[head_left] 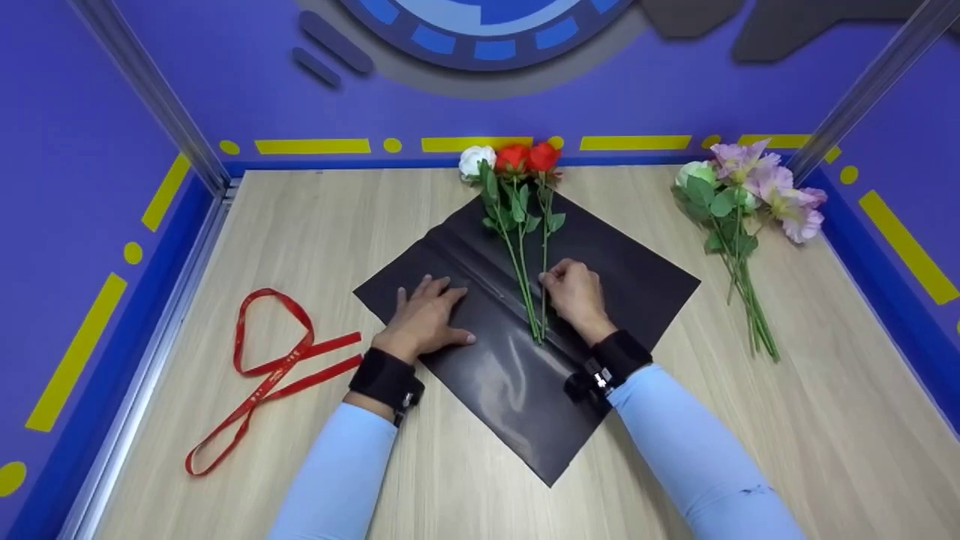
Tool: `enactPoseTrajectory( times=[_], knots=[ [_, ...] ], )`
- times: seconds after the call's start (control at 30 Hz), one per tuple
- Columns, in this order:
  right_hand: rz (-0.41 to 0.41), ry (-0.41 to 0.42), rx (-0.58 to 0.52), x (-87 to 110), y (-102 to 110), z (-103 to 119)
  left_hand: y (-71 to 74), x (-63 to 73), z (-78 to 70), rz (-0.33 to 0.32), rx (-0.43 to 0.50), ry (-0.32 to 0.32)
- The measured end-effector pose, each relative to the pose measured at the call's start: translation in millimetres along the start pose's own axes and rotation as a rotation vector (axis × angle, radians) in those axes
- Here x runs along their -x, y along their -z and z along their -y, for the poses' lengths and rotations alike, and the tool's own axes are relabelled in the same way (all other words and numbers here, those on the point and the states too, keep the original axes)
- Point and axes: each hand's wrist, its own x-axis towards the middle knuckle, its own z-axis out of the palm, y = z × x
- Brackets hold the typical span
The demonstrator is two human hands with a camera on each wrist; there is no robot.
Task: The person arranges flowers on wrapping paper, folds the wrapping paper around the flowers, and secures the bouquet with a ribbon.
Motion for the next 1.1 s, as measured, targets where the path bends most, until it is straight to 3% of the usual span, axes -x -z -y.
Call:
enactPoseTrajectory(
  times=[0.43,0.93,1.1],
  knots=[
    [-0.007,0.041,0.032,1.5,0,0,-0.8,0.0,0.2,0.003,0.004,-0.002],
    [0.046,-0.045,-0.127,5.4,6,-6,-3.0,0.1,0.2,0.003,0.011,0.005],
    [-0.001,0.016,-0.049,9.7,19,-15,-2.5,-0.5,0.4,0.005,0.018,0.004]
  ],
)
